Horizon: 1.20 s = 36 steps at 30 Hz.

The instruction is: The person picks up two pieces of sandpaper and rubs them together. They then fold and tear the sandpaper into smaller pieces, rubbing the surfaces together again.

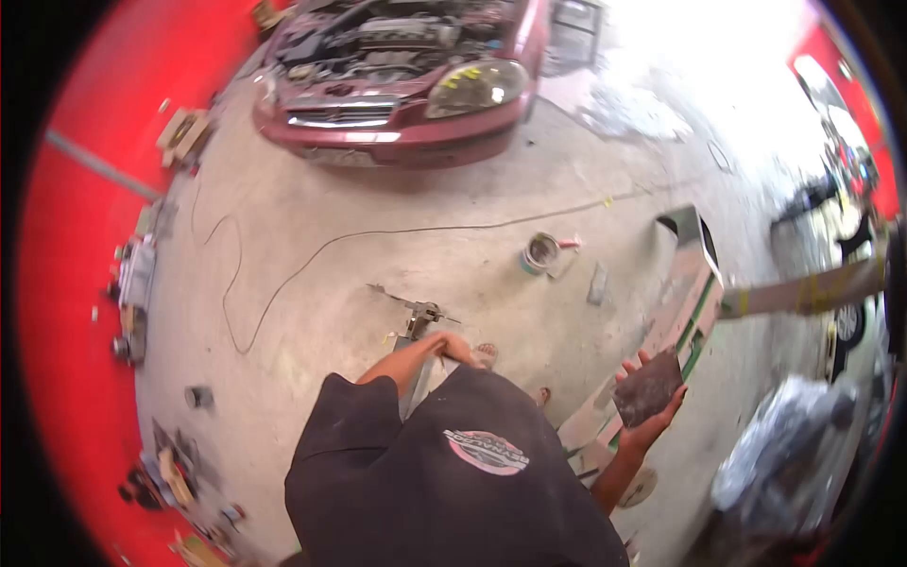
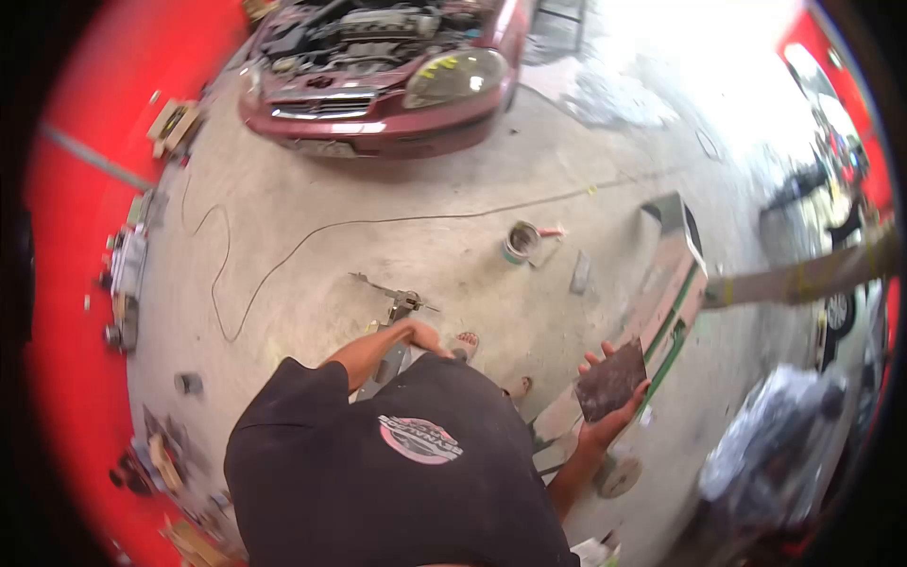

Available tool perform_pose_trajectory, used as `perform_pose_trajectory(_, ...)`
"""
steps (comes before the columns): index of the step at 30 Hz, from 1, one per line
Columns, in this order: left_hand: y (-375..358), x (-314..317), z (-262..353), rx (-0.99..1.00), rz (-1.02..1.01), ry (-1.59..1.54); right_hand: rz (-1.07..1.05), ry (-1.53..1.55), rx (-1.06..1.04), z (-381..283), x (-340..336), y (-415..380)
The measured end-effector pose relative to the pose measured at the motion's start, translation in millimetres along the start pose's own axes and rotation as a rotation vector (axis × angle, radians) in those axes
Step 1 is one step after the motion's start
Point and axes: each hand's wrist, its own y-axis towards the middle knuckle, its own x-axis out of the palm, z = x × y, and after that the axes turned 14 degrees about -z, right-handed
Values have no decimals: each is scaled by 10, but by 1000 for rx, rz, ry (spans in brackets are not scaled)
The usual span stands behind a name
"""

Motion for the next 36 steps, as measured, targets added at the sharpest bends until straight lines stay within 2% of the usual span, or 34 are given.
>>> perform_pose_trajectory(2, -98, 363, -319, 41, 69, -167, -65, -54, 34, -75, 68, 90)
perform_pose_trajectory(5, -245, 792, -471, 100, 282, -382, -194, -89, 82, -62, 267, 347)
perform_pose_trajectory(9, 144, 972, -864, 48, 747, -683, -383, -88, 130, -10, 423, 528)
perform_pose_trajectory(10, 168, 980, -924, 39, 799, -749, -410, -95, 135, -12, 462, 550)
perform_pose_trajectory(13, 167, 1104, -978, 181, 851, -898, -466, -133, 131, -55, 575, 508)
perform_pose_trajectory(14, 164, 1136, -912, 151, 807, -1032, -481, -122, 139, -77, 570, 528)
perform_pose_trajectory(15, 189, 1226, -878, 214, 659, -1093, -493, -111, 146, -69, 540, 526)
perform_pose_trajectory(17, 710, 1296, -1153, 273, 509, -1096, -493, -97, 162, -57, 399, 519)
perform_pose_trajectory(20, 480, 1702, -924, 143, 360, -1020, -478, -103, 174, -105, 218, 417)
perform_pose_trajectory(26, 777, 1906, -1296, 308, 69, -1205, -445, -62, 198, -174, -249, 441)
perform_pose_trajectory(27, 765, 1914, -1379, 306, 135, -1204, -416, -43, 214, -179, -337, 483)
perform_pose_trajectory(29, 449, 2086, -991, 311, 231, -1279, -413, -64, 192, -241, -478, 562)
perform_pose_trajectory(30, 452, 2057, -872, 336, 112, -1272, -398, -81, 167, -310, -512, 584)
perform_pose_trajectory(31, 970, 1803, -1294, 471, 63, -1389, -390, -95, 144, -362, -524, 605)
perform_pose_trajectory(33, 876, 1751, -899, 510, 153, -1461, -354, -84, 108, -423, -622, 652)
perform_pose_trajectory(36, 1033, 1399, -874, 442, 303, -1431, -293, -134, 61, -488, -650, 647)
